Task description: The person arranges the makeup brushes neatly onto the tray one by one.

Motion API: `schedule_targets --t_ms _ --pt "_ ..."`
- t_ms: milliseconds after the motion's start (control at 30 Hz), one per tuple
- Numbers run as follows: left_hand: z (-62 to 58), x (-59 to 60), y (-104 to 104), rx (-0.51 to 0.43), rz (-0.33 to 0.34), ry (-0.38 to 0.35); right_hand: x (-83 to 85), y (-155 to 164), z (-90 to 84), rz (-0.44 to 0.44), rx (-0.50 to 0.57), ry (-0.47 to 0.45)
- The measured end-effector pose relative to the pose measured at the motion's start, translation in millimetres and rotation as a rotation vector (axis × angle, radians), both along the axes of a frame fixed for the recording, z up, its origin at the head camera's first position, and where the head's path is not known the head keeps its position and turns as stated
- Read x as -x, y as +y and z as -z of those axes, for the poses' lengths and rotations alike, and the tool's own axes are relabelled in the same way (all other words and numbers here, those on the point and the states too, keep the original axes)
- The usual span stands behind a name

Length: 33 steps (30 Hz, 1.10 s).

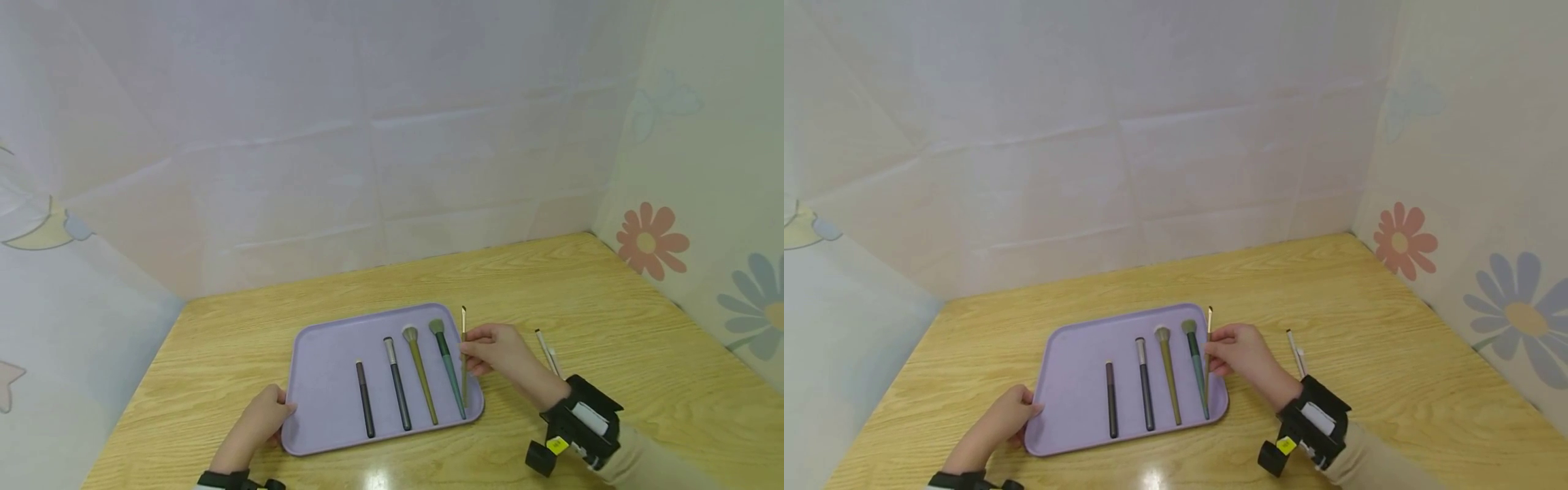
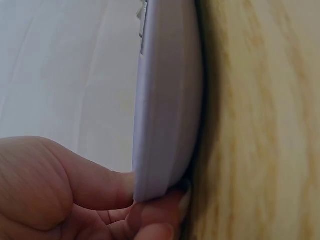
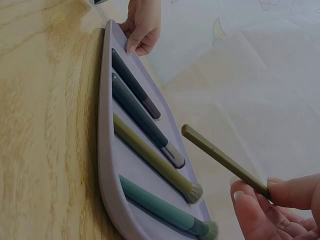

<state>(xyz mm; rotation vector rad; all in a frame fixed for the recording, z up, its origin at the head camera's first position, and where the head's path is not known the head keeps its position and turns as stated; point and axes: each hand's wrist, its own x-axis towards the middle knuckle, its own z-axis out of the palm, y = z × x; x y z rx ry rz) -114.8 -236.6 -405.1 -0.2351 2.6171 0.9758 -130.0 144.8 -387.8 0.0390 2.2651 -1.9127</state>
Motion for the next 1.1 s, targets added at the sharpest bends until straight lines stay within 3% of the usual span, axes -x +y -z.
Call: schedule_targets --t_ms 433,1100 --pt "-1.8 0.5 0.4 0.003 -0.001 -0.013 0.7 -18.6 0.4 -0.001 -0.009 0.008" --pt "-3.1 -0.1 0.9 -0.001 -0.006 -0.023 0.9 -36.5 1.2 -0.073 0.011 0.036"
